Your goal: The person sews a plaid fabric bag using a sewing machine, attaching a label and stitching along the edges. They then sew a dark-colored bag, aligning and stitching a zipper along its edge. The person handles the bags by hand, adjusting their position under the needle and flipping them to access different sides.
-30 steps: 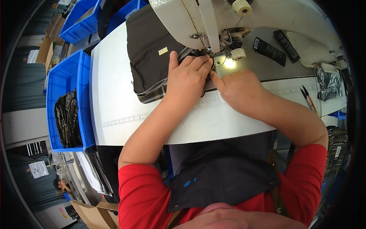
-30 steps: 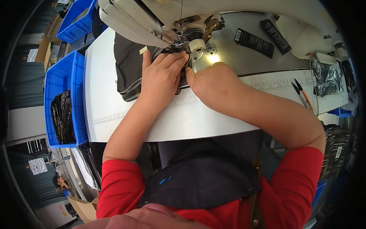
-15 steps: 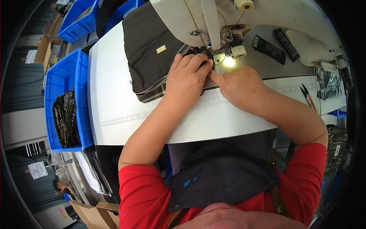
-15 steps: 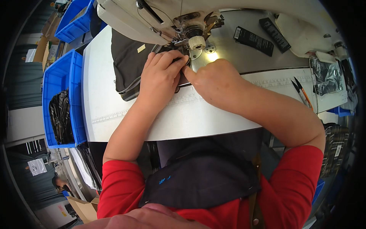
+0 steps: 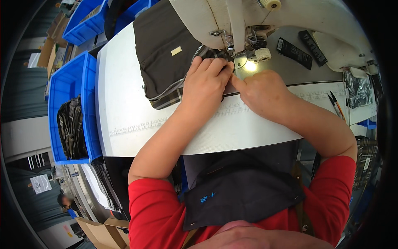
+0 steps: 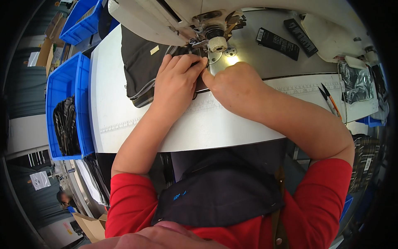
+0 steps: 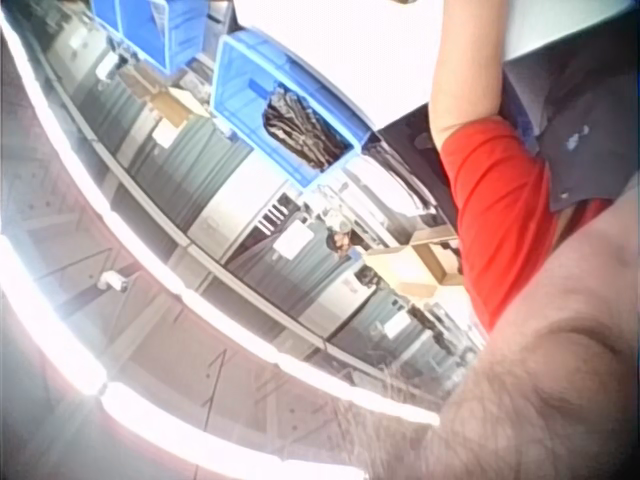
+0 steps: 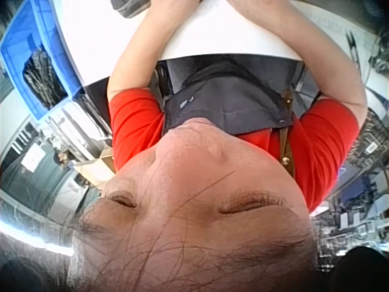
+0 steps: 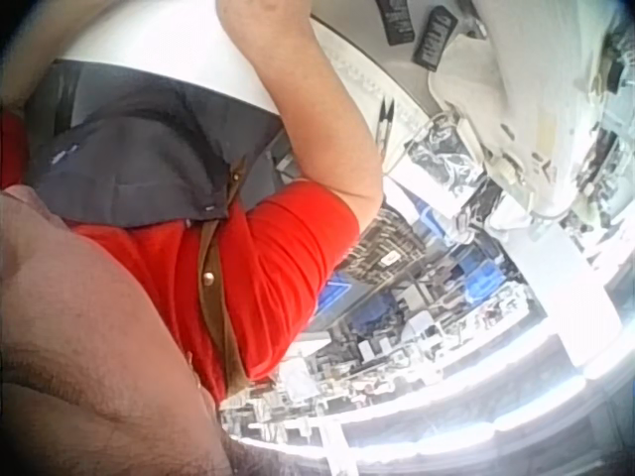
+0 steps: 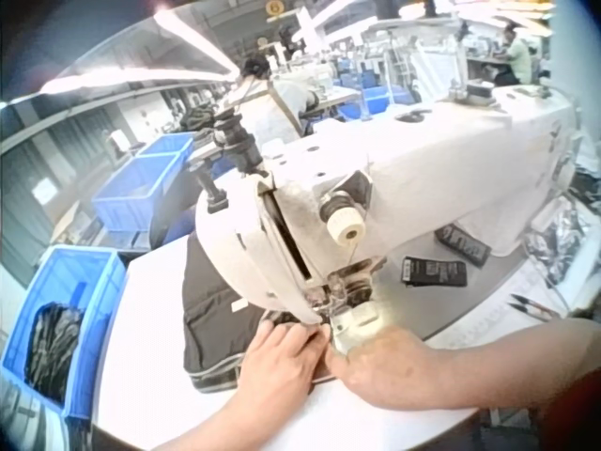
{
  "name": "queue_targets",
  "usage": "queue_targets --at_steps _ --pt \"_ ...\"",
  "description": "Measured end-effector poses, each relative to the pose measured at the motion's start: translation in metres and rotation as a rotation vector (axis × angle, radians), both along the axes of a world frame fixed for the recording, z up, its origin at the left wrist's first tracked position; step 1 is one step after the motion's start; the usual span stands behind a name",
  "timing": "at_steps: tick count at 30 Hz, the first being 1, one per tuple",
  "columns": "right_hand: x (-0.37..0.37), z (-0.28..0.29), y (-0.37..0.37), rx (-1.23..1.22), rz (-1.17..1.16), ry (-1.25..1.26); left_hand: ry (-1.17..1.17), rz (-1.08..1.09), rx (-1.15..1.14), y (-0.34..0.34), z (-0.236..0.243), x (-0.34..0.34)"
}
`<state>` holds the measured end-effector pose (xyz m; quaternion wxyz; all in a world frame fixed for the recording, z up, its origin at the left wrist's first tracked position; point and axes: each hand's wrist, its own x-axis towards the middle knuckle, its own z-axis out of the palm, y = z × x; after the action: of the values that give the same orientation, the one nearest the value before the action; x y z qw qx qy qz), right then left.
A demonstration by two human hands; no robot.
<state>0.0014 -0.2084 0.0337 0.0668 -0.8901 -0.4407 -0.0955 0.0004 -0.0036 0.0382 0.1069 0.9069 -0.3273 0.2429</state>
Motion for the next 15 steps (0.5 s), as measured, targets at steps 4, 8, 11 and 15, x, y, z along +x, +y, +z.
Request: queue_targets --at_steps 4,8,11,15 --pt "0.0034 0.0004 0.0001 0.007 0.001 0.003 -0.027 0.01 0.01 0.0 -0.0006 0.0028" --pt "0.0047 -0.0037 -0.0001 0.026 -0.012 0.018 -0.046 0.043 -0.012 -0.0012 0.001 0.0014" --pt "0.0014 0.0016 0.0033 0.04 -0.043 0.04 0.044 0.046 -0.03 0.0052 -0.0007 0.0014" --pt "0.0036 -0.0025 0.003 0.035 -0.009 0.052 0.061 0.126 -0.001 0.0047 0.0043 -0.0056"
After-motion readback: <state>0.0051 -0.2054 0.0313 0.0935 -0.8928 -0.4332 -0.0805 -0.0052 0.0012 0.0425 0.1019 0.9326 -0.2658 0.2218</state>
